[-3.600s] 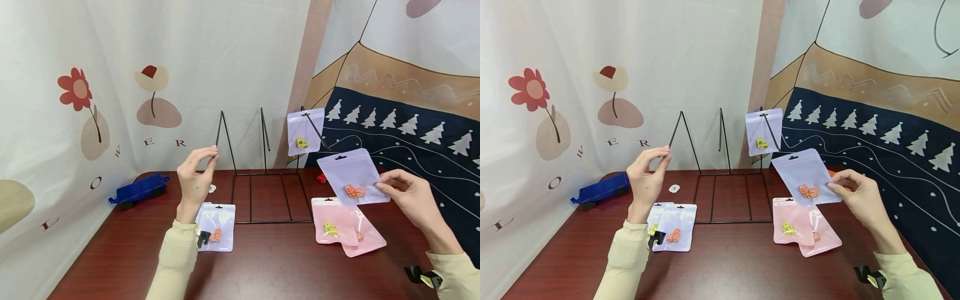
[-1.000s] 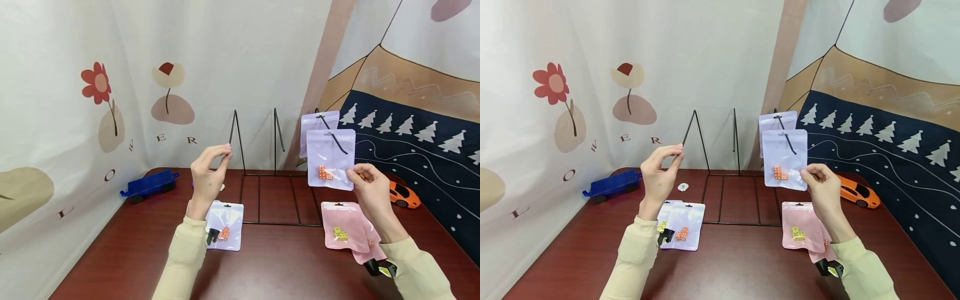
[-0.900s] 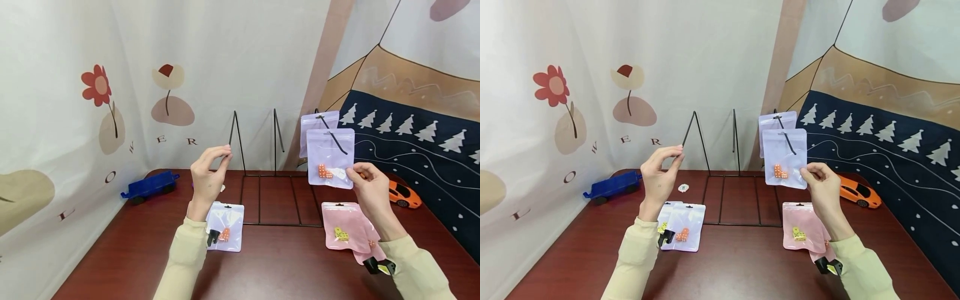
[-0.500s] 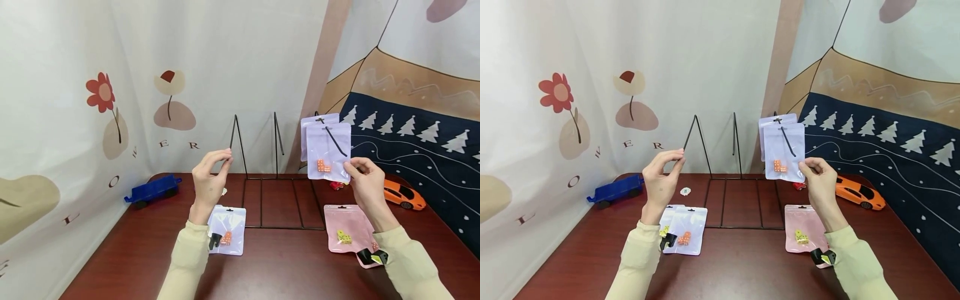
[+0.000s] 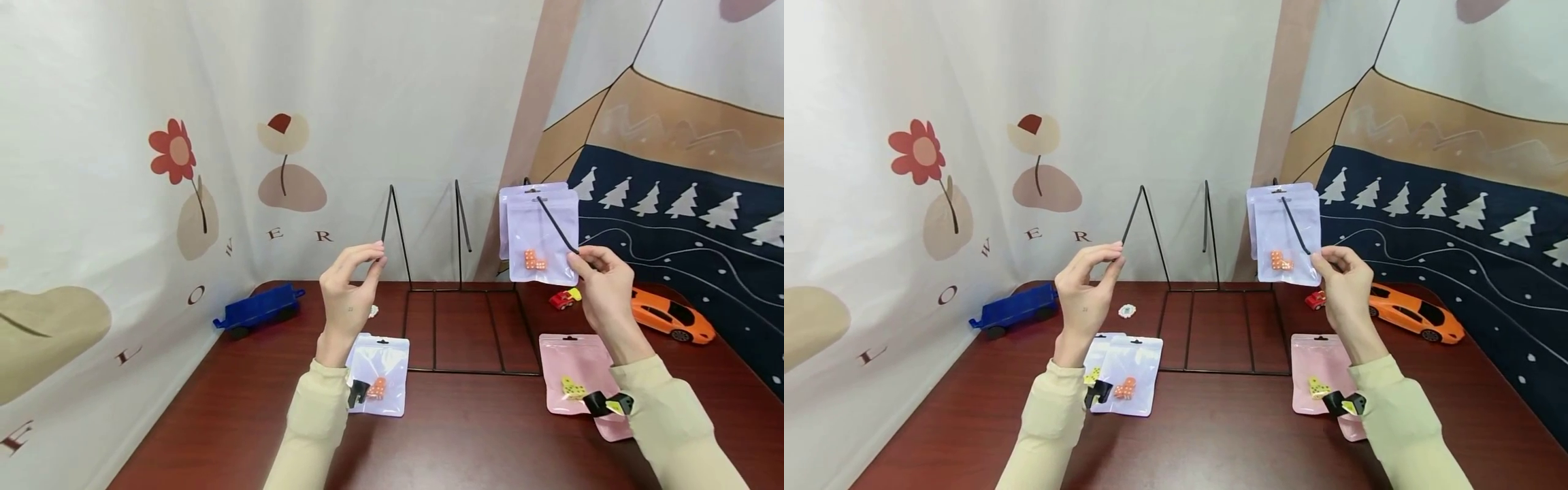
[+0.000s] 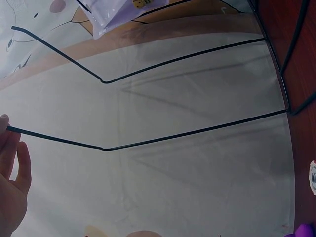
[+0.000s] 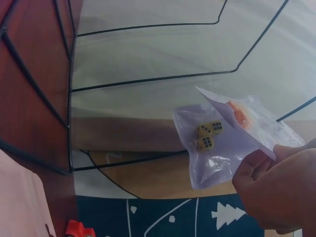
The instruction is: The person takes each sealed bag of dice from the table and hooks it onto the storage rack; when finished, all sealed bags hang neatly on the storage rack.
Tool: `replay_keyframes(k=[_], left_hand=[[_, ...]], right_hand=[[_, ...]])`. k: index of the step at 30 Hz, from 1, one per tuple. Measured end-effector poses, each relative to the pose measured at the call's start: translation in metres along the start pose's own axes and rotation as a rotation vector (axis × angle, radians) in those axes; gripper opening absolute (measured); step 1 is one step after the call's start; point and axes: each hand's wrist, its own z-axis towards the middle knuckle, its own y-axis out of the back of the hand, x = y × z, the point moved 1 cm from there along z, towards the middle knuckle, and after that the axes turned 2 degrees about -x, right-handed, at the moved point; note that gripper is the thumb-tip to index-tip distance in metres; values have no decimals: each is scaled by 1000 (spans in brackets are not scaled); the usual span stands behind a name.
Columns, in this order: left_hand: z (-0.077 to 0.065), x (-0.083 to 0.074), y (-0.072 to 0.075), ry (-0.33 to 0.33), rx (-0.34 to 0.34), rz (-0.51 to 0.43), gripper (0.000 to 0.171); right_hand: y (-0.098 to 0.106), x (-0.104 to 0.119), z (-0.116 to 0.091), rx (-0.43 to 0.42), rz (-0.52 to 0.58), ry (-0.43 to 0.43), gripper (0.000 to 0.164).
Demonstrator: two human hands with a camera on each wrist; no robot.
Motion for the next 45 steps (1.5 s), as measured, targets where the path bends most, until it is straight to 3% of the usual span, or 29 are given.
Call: replay_keyframes(k=[9,16,18,19,23,24,26,30,35,38,42,45], left_hand=[[-1,-1,-3,8,-10,-2,21],[-5,3,-4,14,-8,-4,19],[-5,3,-4,15,-7,-5,17],[-4,1,-4,15,-6,-5,16],[-4,-2,-6,11,-4,-11,17],[-4,-2,-6,10,-3,-13,18],[-4,-3,-6,6,-2,-16,21],[-4,-3,-6,5,-4,-15,22],[-3,-3,-4,8,3,-1,19],[-1,-2,-1,5,3,9,19],[2,-2,1,-3,3,14,21],[3,-2,2,-12,5,18,22]], right_hand=[[-4,5,7,-90,-105,0,30],[-53,43,-25,-154,-78,-40,24],[-32,25,-7,-125,-11,-35,21],[-35,28,-9,-154,-33,-52,21],[-6,4,15,-167,-19,-54,26],[-11,9,10,-190,-45,-46,29],[-2,-1,16,-192,-55,-44,31],[16,-21,30,-109,63,-73,27],[56,-66,64,-53,-32,1,42],[64,-81,74,-41,-94,33,47],[68,-87,81,-73,-140,55,47],[61,-77,74,-78,-180,64,46]])
